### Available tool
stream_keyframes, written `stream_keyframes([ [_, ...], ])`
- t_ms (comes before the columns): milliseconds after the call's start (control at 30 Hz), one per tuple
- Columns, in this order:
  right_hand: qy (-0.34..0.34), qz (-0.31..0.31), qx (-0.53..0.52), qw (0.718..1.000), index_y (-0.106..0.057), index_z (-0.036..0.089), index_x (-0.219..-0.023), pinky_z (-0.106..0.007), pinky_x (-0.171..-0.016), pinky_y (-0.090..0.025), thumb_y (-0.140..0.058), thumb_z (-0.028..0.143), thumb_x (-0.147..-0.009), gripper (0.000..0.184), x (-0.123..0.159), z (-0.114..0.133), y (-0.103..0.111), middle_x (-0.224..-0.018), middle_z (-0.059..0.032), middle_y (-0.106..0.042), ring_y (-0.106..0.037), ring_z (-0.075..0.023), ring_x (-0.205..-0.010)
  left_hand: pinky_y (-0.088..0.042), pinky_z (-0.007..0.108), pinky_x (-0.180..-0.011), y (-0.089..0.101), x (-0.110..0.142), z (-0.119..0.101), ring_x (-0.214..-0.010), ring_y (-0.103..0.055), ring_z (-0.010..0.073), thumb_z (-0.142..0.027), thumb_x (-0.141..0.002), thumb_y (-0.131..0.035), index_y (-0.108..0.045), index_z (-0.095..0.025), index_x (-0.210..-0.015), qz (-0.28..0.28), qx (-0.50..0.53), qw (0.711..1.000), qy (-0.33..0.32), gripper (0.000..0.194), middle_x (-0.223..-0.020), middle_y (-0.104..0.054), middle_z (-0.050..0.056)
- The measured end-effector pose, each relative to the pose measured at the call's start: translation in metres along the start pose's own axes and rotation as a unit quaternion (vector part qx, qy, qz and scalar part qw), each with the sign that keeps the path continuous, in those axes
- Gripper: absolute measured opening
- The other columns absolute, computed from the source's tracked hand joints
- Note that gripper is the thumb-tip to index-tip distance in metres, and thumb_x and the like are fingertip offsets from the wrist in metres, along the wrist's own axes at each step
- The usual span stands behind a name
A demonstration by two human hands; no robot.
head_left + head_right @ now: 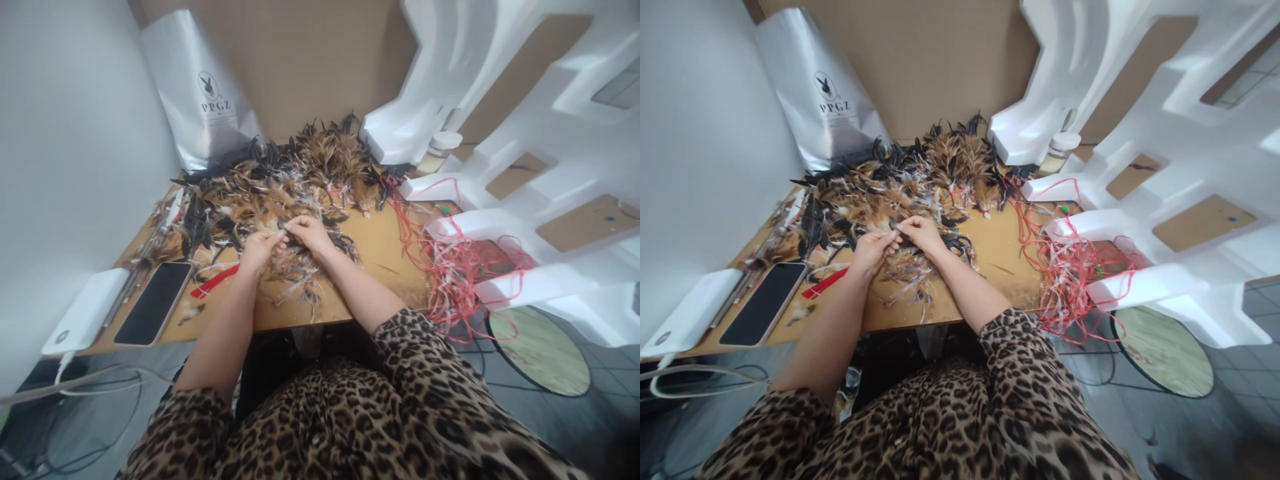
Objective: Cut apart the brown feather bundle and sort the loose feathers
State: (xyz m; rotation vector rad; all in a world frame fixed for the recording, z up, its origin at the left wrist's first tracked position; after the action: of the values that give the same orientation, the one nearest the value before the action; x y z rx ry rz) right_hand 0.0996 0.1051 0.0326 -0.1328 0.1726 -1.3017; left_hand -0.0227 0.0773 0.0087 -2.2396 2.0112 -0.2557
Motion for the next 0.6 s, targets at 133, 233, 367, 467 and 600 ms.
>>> stream_keyframes([
  [133,0.059,-0.071,0.051,0.994,-0.062,0.015,-0.071,-0.019,-0.054,-0.035,-0.067,0.035,-0.064,0.021,-0.008,0.014,0.028,-0.056,0.0056,-0.055,-0.043,-0.0058,-0.051,-0.038,0.012,-0.043,0.023,-0.002,-0.008,-0.044,-0.051,0.0025,-0.026,-0.062,-0.076,-0.066,-0.009,-0.067,-0.084,0.099,0.991,-0.018,0.020,-0.061,-0.066,0.003],
  [233,0.110,-0.099,0.143,0.979,-0.064,0.015,-0.069,-0.022,-0.064,-0.040,-0.064,0.030,-0.066,0.015,-0.016,0.022,0.047,-0.065,0.0024,-0.061,-0.050,-0.0085,-0.060,-0.037,0.011,-0.043,0.030,-0.004,-0.007,-0.046,-0.052,0.0017,-0.023,-0.065,-0.075,-0.065,-0.009,-0.070,-0.107,0.153,0.982,-0.008,0.018,-0.065,-0.067,0.003],
  [367,0.130,-0.094,0.290,0.943,-0.065,0.014,-0.071,-0.024,-0.068,-0.041,-0.059,0.025,-0.071,0.012,-0.021,0.028,0.053,-0.069,-0.0006,-0.064,-0.054,-0.0112,-0.065,-0.037,0.011,-0.042,0.030,-0.004,-0.005,-0.045,-0.052,0.0015,-0.021,-0.066,-0.074,-0.064,-0.009,-0.073,-0.106,0.173,0.979,0.006,0.017,-0.068,-0.069,0.004],
  [467,0.128,-0.077,0.420,0.895,-0.068,0.016,-0.080,-0.027,-0.072,-0.042,-0.056,0.021,-0.073,0.014,-0.020,0.035,0.044,-0.079,-0.0029,-0.067,-0.057,-0.0146,-0.074,-0.036,0.011,-0.041,0.027,-0.004,-0.003,-0.045,-0.052,0.0021,-0.021,-0.066,-0.074,-0.065,-0.009,-0.074,-0.095,0.167,0.981,0.011,0.017,-0.068,-0.069,0.005],
  [600,0.099,-0.052,0.567,0.816,-0.067,0.021,-0.095,-0.033,-0.078,-0.043,-0.054,0.020,-0.075,0.024,-0.019,0.037,0.028,-0.095,-0.0077,-0.067,-0.059,-0.0218,-0.087,-0.036,0.011,-0.041,0.025,-0.004,0.000,-0.045,-0.052,0.0019,-0.022,-0.066,-0.074,-0.065,-0.008,-0.072,-0.091,0.156,0.983,0.014,0.018,-0.069,-0.070,0.005],
])
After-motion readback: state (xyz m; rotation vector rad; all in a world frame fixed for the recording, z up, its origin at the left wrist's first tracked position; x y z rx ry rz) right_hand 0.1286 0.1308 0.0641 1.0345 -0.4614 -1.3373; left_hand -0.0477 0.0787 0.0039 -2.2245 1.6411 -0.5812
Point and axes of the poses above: each hand's wrist, its own x-axis away from the middle knuckle, its own y-axis out of the back of the hand, z = x × y, the point moved 10 cm from there along -x, towards the middle knuckle
